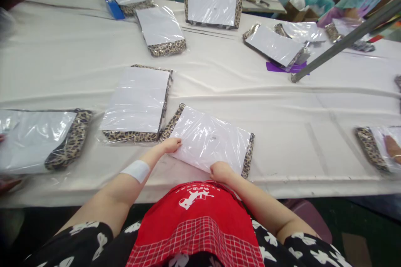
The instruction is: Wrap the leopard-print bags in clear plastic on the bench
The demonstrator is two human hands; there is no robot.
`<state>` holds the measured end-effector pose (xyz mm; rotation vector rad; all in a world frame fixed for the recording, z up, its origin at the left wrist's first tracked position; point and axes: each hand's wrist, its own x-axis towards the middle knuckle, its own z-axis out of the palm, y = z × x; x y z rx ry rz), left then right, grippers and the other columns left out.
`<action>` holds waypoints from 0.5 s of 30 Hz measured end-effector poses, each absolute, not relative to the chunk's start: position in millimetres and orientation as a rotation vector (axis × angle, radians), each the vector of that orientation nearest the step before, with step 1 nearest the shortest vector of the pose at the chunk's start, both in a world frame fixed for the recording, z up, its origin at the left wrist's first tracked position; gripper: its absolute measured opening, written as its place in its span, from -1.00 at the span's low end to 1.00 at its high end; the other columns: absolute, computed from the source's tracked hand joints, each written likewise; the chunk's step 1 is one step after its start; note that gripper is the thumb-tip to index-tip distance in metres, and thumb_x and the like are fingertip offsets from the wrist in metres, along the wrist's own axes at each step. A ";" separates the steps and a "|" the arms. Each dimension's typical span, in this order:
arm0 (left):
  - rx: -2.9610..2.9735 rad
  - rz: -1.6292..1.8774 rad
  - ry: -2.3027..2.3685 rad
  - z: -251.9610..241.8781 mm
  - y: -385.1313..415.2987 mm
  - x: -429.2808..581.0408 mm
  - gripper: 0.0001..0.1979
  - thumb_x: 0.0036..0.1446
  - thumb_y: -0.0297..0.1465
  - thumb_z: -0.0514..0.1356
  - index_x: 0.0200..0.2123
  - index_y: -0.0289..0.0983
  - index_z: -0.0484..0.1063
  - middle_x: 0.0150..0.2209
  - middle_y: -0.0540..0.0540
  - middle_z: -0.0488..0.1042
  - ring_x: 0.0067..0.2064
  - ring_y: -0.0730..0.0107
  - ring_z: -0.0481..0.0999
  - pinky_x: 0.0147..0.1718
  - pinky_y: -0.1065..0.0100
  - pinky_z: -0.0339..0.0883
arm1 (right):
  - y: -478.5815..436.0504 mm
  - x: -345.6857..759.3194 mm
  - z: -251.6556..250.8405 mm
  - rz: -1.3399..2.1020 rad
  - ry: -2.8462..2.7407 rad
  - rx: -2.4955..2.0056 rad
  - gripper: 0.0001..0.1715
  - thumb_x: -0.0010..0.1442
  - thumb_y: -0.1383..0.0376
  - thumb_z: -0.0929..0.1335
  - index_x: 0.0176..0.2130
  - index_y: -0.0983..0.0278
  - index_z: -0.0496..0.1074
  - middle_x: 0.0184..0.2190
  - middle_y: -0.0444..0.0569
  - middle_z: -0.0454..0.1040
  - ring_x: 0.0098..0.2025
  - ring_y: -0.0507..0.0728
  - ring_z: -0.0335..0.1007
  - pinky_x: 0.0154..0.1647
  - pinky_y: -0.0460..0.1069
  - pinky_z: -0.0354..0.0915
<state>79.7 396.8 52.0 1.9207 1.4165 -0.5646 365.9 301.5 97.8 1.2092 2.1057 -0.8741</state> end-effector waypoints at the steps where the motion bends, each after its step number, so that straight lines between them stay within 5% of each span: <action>1: 1.919 -0.564 1.417 52.3 396.9 79.9 -0.69 0.23 -0.28 -0.02 -0.17 -0.24 0.47 -0.19 -0.18 0.57 -0.11 0.22 0.51 -0.14 0.34 0.30 | 300.1 371.3 96.4 -0.907 2.076 1.214 -0.71 0.08 0.20 0.34 -0.23 0.26 0.54 -0.24 0.12 0.56 -0.19 0.23 0.45 -0.25 -0.01 0.25; 15: 1.888 -0.530 1.483 52.0 392.8 82.1 -0.68 0.25 -0.25 -0.05 -0.20 -0.22 0.47 -0.21 -0.16 0.57 -0.11 0.22 0.52 -0.14 0.32 0.31 | 292.6 413.2 80.5 -1.021 2.146 1.504 -0.83 0.08 0.37 0.27 -0.31 0.27 0.43 -0.29 -0.02 0.53 -0.23 0.10 0.39 -0.28 -0.08 0.11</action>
